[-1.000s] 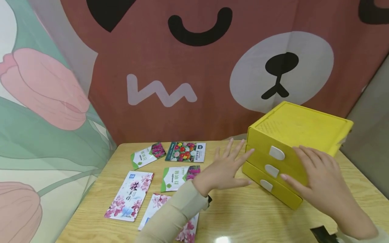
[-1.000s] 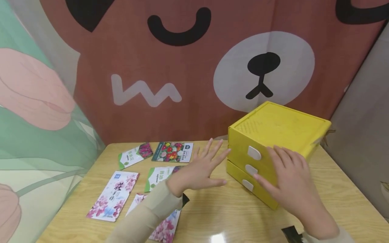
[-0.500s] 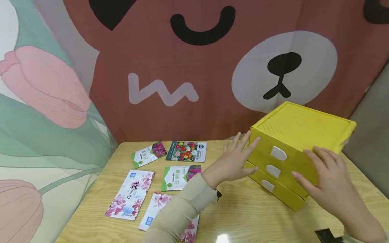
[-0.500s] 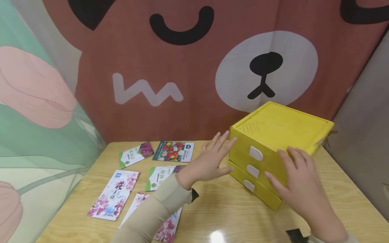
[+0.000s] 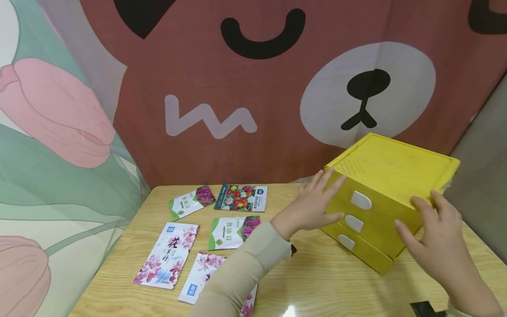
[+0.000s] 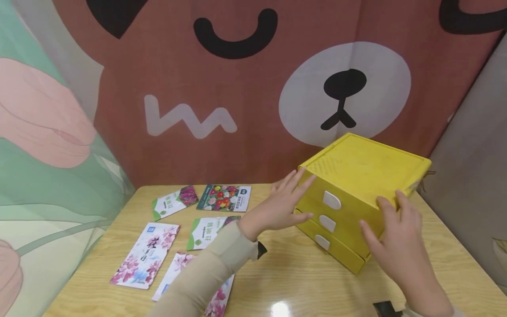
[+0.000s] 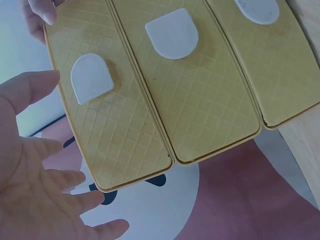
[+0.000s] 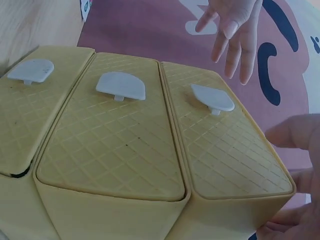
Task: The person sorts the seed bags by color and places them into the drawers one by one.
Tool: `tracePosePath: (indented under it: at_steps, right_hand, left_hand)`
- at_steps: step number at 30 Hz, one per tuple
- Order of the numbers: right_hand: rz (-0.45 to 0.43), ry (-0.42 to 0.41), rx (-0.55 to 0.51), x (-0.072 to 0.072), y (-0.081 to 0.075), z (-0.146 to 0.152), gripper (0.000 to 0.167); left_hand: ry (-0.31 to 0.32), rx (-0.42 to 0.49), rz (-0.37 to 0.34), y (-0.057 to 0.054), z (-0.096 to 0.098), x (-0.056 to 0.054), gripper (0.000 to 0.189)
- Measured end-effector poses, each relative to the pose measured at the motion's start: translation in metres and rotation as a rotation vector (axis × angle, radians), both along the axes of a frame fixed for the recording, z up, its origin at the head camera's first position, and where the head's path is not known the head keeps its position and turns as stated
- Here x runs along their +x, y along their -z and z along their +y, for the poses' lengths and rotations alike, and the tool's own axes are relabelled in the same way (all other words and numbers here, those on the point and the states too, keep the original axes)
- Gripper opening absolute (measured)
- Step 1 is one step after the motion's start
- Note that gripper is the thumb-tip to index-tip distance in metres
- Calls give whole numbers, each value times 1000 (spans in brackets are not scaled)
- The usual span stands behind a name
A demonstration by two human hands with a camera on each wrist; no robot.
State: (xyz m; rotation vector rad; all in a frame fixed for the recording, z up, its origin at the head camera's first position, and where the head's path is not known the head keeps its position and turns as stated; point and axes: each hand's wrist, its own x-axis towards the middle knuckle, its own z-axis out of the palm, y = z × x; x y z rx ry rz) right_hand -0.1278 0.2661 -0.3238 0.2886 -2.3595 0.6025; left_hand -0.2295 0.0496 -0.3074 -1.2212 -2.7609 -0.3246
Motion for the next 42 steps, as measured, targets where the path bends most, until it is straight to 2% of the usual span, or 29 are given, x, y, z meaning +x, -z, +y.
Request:
tracePosePath:
  at_steps: [8,15,24,32,42]
  right_hand:
    - [-47,127,-101,2,3,-1,44]
    - [-136,232,-102,2,6,-2,46]
    - [-138,243,-88,0,4,1,53]
    - [-265,227,-54,-3,10,7,71]
    - [-202,226,-76,-1,16,1,73]
  left_hand:
    - [-1,-30,-44,-4,7,-4,75]
    - [9,51,-86,-3,9,-11,71]
    - [23,215,-100,-3,9,-22,56]
    - [64,343,-192,0,17,-29,52]
    - [46,405,-127,9,20,-32,44]
